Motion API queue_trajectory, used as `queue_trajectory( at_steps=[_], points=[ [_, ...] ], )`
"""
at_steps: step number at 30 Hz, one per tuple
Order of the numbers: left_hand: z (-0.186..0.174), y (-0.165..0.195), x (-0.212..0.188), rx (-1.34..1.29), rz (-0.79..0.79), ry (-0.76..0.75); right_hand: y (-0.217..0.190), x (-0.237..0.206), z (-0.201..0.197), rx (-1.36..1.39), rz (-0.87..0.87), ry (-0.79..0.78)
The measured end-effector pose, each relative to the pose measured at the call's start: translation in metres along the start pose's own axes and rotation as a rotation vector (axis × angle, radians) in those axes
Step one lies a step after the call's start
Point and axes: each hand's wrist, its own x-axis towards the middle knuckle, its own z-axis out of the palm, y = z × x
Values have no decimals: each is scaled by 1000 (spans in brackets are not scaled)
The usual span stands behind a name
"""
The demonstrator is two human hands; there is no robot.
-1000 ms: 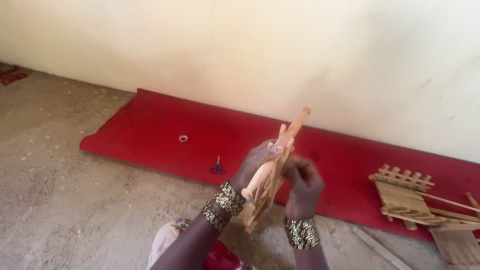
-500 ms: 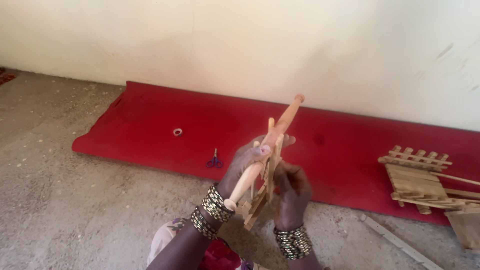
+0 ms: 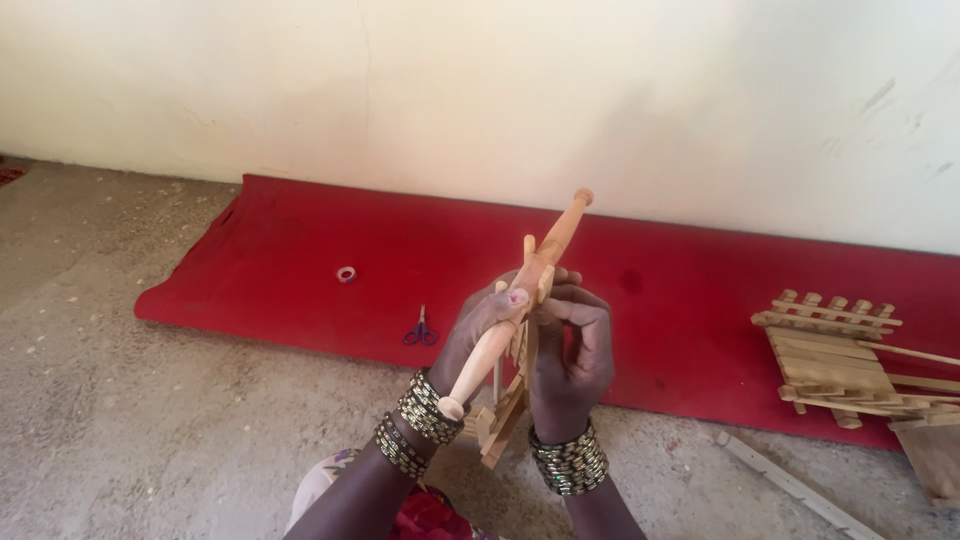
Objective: The person sits on the floor and assembles a small wooden toy structure, fitting wooden dowels and crossbars into a slatted base and then mounting a spindle-shaped wooden piece onto the upright supports, pressing and adjusting the parts to fit them together by hand.
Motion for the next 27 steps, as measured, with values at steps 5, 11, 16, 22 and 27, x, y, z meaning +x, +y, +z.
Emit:
queue_trajectory(
  at_steps=[5,11,16,22,27],
  points=[
    [-3,-5,1,-84,-73,9,28,-29,-15,-233,-73,-40],
    [-5,-11,5,15,-32,-8,80,-78,-40,-152,204,-43],
    [-7,-11,9,7,-10,-10,61,-53,-35,-153,169,-43],
    [-5,-8,8,-13,-39,39,14,-1,-15,-41,-20,-52],
    [-12,-14,14,-53,-87,46,53,-30,-29,-59,63,-82]
  ],
)
